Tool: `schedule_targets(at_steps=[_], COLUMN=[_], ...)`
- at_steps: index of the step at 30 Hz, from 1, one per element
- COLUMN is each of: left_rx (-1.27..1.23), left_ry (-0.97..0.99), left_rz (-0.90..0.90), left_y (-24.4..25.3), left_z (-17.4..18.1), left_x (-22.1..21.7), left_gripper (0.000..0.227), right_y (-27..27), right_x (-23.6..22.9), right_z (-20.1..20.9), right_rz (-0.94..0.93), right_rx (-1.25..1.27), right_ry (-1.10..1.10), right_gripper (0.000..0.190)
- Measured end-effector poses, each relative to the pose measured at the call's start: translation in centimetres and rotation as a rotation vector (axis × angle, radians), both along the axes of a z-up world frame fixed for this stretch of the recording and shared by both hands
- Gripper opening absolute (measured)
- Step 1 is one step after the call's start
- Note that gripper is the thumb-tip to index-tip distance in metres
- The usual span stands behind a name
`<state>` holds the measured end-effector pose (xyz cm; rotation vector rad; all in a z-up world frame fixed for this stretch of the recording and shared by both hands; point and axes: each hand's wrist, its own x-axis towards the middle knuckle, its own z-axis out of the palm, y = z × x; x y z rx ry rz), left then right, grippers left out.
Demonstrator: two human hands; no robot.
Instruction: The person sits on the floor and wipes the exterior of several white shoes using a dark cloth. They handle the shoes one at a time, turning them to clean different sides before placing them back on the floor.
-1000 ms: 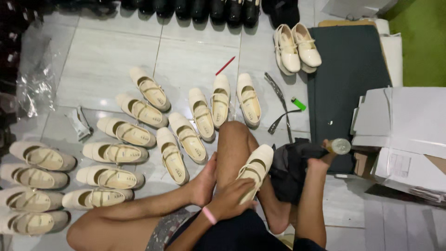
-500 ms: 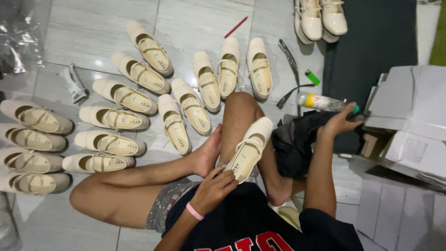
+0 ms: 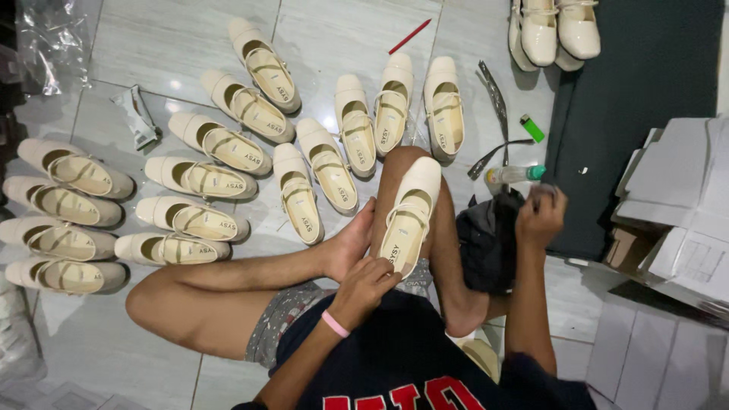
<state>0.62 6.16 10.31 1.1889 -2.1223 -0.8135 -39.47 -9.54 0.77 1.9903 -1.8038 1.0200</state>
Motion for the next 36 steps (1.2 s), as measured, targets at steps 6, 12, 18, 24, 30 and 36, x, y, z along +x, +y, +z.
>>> schedule_targets(at_steps=[6,12,18,24,30,36], left_rx=[-0.067,-0.086,-0.231,-0.315,-0.099,-0.002], left_ry=[0.107,0.038,-0.090,0.007,-0.006,0.184], left_rz=[0.046,0.020,0.011,0.030,-0.048,0.009], left_y=[0.1,0.9,2.0,1.9,1.8,1.7], left_z=[0.3,0.3,-0.4,-1.6,-2.3,-2.5], left_x=[0.9,0.3,-2.3,-3.8,-4.1,-2.9], left_gripper=[0.031,0.032,0.035,0.030,0.025,0.031], right_y=[6.9,5.4,9.2,11.3,8.4,8.4], right_x=[7.1,12.7,15.8,18.5,20.0,20.4], right_z=[4.2,11.7,15.5,14.5,12.9,12.5], right_rz=[0.350,0.573,0.650,0.479,0.457,0.442], right_rx=[0.450,0.757,0.925,0.953,0.772,0.916], right_ry=[-0.141,-0.028,0.048,0.101,0.091,0.118], right_gripper=[0.011,0.015,0.031,0.030,0.023,0.024])
